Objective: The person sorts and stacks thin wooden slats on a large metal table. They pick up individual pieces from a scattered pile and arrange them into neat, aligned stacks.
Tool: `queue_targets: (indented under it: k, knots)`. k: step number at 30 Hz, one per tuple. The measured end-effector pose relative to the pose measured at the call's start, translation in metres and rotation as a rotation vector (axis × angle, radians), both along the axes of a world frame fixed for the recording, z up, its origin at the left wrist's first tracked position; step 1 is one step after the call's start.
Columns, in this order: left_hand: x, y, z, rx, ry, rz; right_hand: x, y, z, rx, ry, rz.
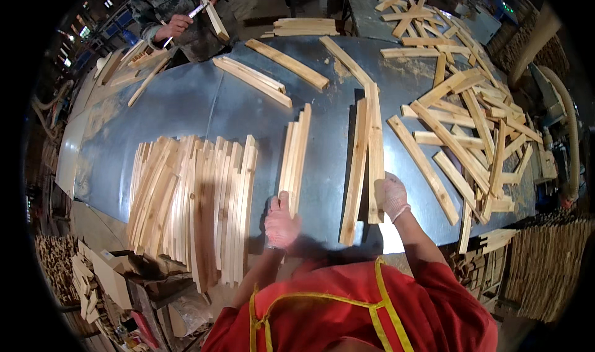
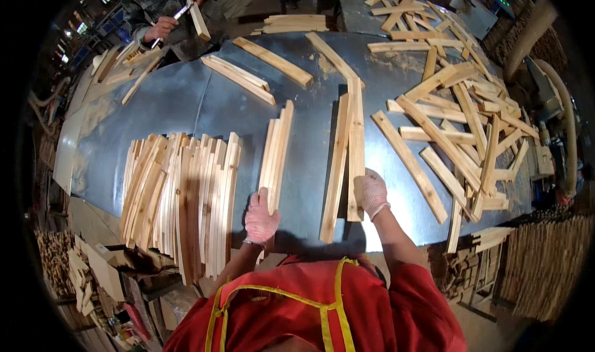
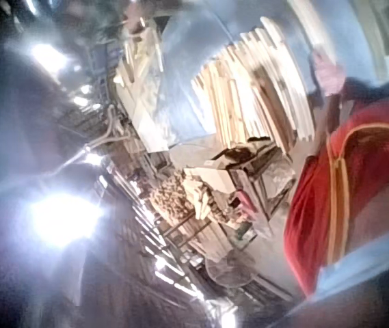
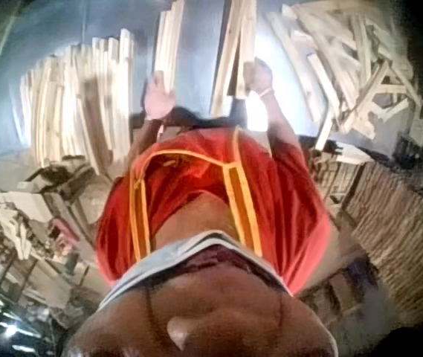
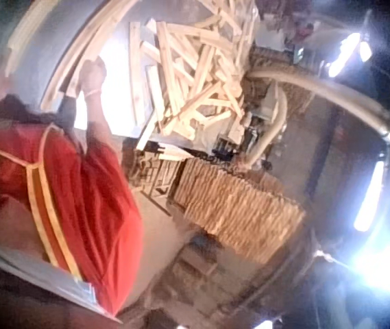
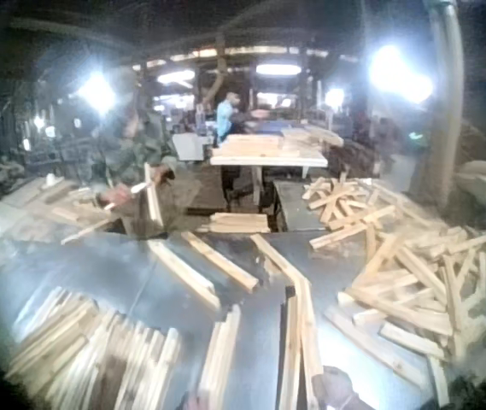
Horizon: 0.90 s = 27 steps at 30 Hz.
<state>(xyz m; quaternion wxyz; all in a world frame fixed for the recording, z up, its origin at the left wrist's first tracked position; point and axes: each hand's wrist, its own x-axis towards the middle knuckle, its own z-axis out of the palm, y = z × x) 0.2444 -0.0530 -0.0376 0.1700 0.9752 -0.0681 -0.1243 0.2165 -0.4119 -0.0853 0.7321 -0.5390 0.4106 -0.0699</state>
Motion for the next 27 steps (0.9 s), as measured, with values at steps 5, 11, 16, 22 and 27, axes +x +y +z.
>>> queue_targets:
  k: [5, 11, 16, 22, 27]
  knots:
    - [-0.004, 0.006, 0.009, 0.080, 0.004, 0.034, -0.030, 0.039, 0.028, -0.348, 0.007, 0.114]
    - [-0.008, -0.009, 0.024, 0.154, -0.475, -0.335, -0.081, 0.042, -0.020, -0.353, 0.108, 0.152]
    - [-0.021, -0.082, 0.002, -0.017, -0.114, -0.411, -0.057, 0.065, 0.034, -0.254, 0.212, 0.662]
    - [-0.019, -0.120, -0.018, 0.051, -0.023, -0.473, -0.041, 0.017, 0.061, -0.555, 0.295, 0.472]
    - [0.005, -0.080, -0.039, -0.551, 0.199, -0.017, -0.063, -0.129, 0.046, -1.398, 0.535, 0.514]
